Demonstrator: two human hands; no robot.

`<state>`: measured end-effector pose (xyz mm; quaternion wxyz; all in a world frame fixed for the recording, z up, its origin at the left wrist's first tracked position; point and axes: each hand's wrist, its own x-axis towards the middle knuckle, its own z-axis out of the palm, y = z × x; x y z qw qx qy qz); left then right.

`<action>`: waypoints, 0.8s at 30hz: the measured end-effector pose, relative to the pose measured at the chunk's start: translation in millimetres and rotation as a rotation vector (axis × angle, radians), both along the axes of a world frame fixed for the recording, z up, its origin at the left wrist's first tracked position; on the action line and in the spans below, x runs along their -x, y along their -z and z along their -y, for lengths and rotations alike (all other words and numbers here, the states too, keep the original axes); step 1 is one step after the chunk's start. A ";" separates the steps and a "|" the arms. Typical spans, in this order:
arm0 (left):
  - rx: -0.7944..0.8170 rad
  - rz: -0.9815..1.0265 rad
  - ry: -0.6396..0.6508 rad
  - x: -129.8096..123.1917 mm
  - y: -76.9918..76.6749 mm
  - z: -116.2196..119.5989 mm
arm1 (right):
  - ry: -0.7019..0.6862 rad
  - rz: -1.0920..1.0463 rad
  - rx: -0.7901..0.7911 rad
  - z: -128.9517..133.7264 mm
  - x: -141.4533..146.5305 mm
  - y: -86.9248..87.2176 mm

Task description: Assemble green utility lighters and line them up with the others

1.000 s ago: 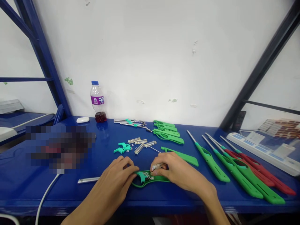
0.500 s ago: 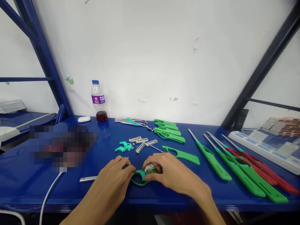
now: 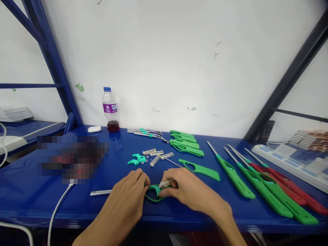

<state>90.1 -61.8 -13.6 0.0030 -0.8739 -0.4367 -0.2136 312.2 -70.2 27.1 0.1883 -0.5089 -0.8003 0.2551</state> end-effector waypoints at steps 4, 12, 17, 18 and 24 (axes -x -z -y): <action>0.028 0.088 -0.009 0.4 2.2 0.2 | 0.011 -0.004 0.011 1.4 0.5 0.0; 0.054 0.217 -0.017 -0.6 3.8 -0.9 | 0.030 -0.034 0.050 0.5 -1.2 3.1; 0.075 0.245 -0.041 0.0 6.7 0.6 | 0.029 -0.055 0.074 0.6 -1.1 2.7; 0.072 0.248 -0.038 1.2 8.5 1.1 | 0.027 -0.058 0.081 0.7 -1.0 2.3; 0.111 0.200 0.005 6.8 15.7 -1.2 | 0.011 -0.090 0.106 -0.5 -1.6 0.8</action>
